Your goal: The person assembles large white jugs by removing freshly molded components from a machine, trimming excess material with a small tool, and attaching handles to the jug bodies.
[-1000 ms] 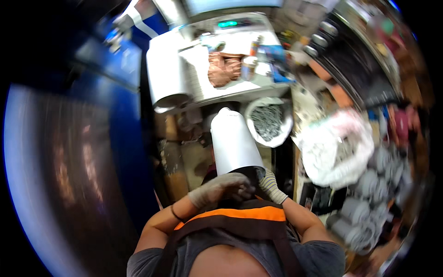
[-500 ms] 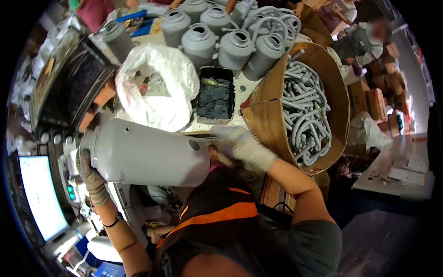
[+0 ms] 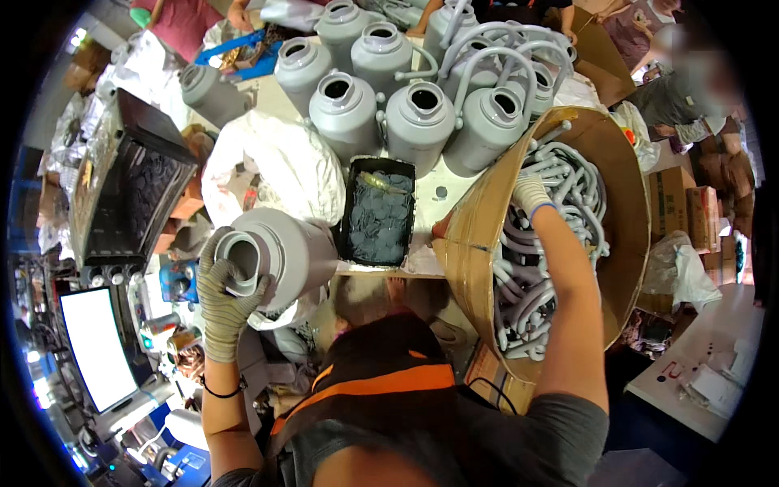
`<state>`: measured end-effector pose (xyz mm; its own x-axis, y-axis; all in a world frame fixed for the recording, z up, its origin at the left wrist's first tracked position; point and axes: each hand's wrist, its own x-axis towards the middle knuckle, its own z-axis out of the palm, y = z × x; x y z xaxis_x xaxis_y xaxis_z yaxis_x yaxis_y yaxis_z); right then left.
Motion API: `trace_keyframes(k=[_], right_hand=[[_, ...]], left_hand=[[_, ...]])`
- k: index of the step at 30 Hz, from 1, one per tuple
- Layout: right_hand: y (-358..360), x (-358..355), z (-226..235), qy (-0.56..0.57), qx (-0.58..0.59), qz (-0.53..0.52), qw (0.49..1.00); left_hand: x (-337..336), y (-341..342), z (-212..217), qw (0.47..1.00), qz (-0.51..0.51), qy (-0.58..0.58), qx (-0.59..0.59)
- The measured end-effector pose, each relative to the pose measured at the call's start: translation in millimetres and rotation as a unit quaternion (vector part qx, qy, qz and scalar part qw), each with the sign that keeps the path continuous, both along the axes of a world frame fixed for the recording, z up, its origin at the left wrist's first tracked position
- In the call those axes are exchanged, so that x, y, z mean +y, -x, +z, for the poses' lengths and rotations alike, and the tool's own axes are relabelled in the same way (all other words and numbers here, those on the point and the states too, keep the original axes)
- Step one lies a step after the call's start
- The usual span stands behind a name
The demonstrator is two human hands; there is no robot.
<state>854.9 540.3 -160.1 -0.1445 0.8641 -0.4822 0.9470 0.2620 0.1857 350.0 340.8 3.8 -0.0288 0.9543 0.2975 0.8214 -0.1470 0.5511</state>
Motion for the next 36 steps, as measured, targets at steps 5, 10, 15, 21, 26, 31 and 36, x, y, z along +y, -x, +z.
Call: trace_keyframes(k=[5, 10, 15, 21, 26, 31, 36], right_hand=[[-92.8, -40.3, 47.8, -0.117, 0.065, -0.113, 0.984], [-51.8, -59.3, 138.6, -0.408, 0.694, -0.353, 0.476], [234.8, -70.6, 107.2, -0.081, 0.881, -0.246, 0.396], [375.1, -79.2, 106.5, 0.054, 0.859, -0.326, 0.391], [404.9, -62.1, 91.7, 0.22, 0.756, -0.392, 0.477], [425.5, -42.5, 53.2, 0.383, 0.654, -0.433, 0.488], [426.6, -44.8, 94.5, 0.274, 0.704, -0.395, 0.523]], left_hand=[[-15.9, 15.7, -24.4, 0.994, 0.029, -0.076, -0.074], [-19.7, 19.9, -22.2, 0.985, 0.024, -0.111, -0.131], [-18.7, 33.9, -23.5, 0.983, -0.027, -0.142, -0.114], [-29.4, 59.0, -44.1, 0.971, -0.028, -0.154, -0.178], [-33.8, 71.7, -63.6, 0.965, -0.075, -0.101, -0.229], [-25.8, 86.4, -67.8, 0.963, -0.06, -0.129, -0.23], [-18.0, 96.6, -57.5, 0.964, -0.076, -0.114, -0.229]])
